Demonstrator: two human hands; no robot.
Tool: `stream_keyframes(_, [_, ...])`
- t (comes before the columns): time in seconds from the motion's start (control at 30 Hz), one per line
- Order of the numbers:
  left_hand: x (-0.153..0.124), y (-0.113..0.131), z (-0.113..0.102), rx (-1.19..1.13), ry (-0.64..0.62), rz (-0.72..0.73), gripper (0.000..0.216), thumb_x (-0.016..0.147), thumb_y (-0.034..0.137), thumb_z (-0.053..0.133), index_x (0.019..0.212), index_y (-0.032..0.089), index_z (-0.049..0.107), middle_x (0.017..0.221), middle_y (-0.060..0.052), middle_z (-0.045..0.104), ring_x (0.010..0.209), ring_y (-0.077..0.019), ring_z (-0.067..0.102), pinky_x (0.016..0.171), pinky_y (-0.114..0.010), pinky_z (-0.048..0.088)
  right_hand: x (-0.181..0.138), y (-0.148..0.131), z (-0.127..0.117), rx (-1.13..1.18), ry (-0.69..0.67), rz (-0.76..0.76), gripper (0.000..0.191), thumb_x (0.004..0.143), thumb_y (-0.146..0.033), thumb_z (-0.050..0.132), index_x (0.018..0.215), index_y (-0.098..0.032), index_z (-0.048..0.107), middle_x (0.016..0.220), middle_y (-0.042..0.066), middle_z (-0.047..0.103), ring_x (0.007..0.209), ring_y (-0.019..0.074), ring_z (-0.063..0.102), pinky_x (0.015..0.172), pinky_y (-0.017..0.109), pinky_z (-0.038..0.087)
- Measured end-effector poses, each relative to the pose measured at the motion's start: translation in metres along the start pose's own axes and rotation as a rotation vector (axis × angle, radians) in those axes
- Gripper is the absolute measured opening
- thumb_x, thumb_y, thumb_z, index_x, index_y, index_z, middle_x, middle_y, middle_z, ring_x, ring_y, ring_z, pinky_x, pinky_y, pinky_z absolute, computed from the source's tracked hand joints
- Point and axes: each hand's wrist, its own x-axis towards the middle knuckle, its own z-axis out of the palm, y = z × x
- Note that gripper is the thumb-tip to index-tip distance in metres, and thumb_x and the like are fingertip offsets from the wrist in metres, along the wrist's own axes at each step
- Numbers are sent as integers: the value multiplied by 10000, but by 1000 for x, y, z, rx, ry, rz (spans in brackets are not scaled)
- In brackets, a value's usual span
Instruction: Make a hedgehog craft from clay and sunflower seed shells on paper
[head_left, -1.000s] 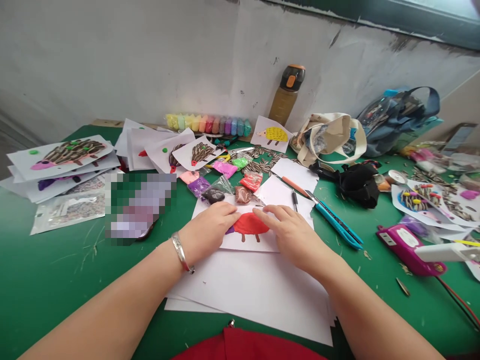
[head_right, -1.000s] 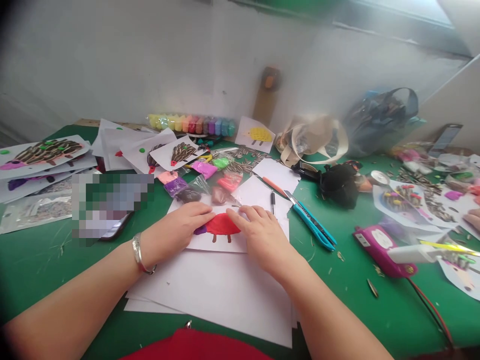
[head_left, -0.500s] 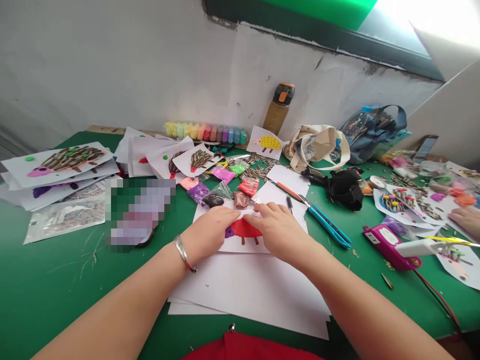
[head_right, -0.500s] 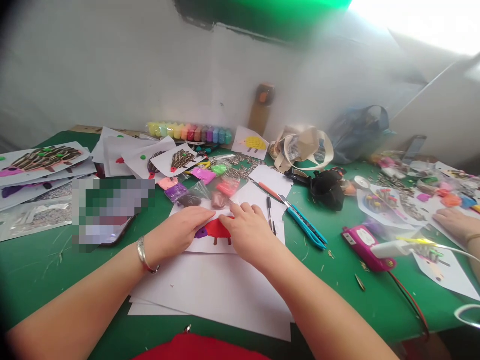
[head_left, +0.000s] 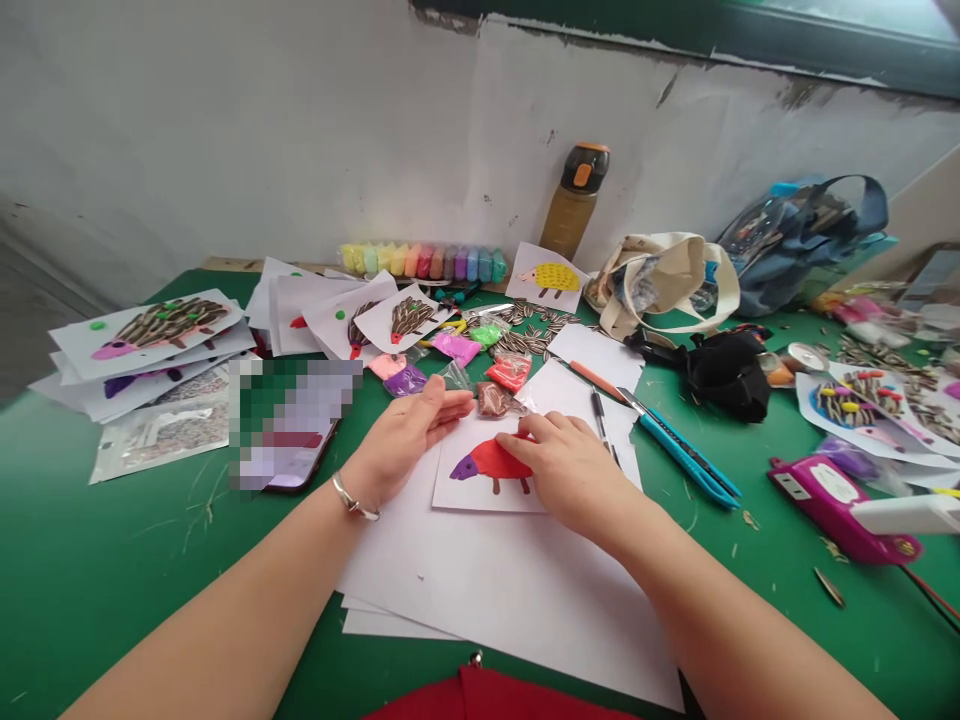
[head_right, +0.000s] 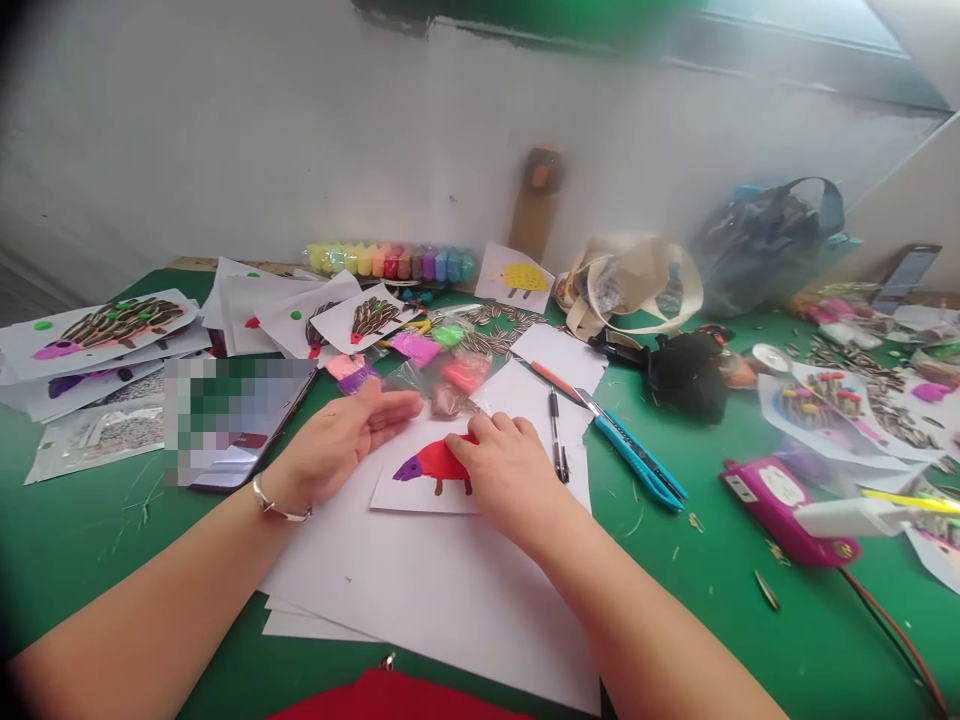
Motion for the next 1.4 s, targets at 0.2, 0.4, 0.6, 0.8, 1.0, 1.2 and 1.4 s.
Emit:
stream_keyframes(0.2, [0, 5, 3, -186, 8, -107, 561, 945, 586, 475, 1054, 88, 710, 1192, -176, 704, 1158, -266, 644, 1058, -384, 491, -2, -2, 6, 8, 70, -8, 559, 824, -93, 527, 1346, -292, 519, 1143, 72, 606, 973, 245, 499, 849, 377, 336])
stream_keyframes(0.4, [1, 1, 5, -112, 4, -80, 533, 961, 556, 473, 1068, 81, 692, 1211, -177, 695, 1165, -263, 641, 1072, -384, 479, -2, -2, 7, -7, 60, -24, 478, 836, -101, 517, 1265, -306, 572, 1156, 72, 592, 967, 249, 489, 848, 382, 336])
stream_keyframes(0.6, [0, -2, 3, -16, -25, -25, 533, 967, 557, 456, 1090, 88, 677, 1260, -177, 670, 1203, -265, 618, 1086, -396, 469, 1, -8, 3, -9, 51, -61, 463, 846, -67, 512, 1246, -287, 592, 1124, 77, 595, 1014, 250, 477, 986, 427, 276])
stream_keyframes(0.8, [1, -4, 2, 9, -62, 0, 500, 955, 539, 502, 1081, 93, 687, 1261, -173, 670, 1201, -265, 619, 1086, -393, 471, -1, -15, -2, -18, 46, -76, 528, 843, -39, 507, 1303, -293, 559, 1135, 81, 582, 1028, 252, 466, 1011, 450, 261])
stream_keyframes(1.0, [-1, -3, 3, 29, -63, 8, 486, 940, 538, 536, 1091, 100, 685, 1266, -163, 670, 1213, -266, 610, 1102, -404, 456, -3, -17, -3, -36, 62, -126, 447, 838, -49, 521, 1215, -270, 614, 1047, 73, 587, 1005, 252, 459, 1034, 472, 247])
stream_keyframes(1.2, [1, -3, 1, 39, -57, 6, 456, 910, 523, 592, 1079, 110, 689, 1252, -159, 678, 1214, -275, 609, 1099, -415, 461, -3, -14, 2, 4, 111, -189, 396, 850, -66, 532, 1172, -278, 625, 996, 49, 616, 951, 230, 482, 1047, 463, 250])
stream_keyframes(1.4, [3, -1, 1, 68, -66, 1, 452, 876, 528, 636, 1075, 128, 702, 1250, -145, 683, 1209, -274, 612, 1092, -413, 468, -2, 10, 1, 193, 258, -69, 442, 837, -14, 449, 1173, -216, 652, 1049, 70, 678, 944, 205, 565, 906, 331, 398])
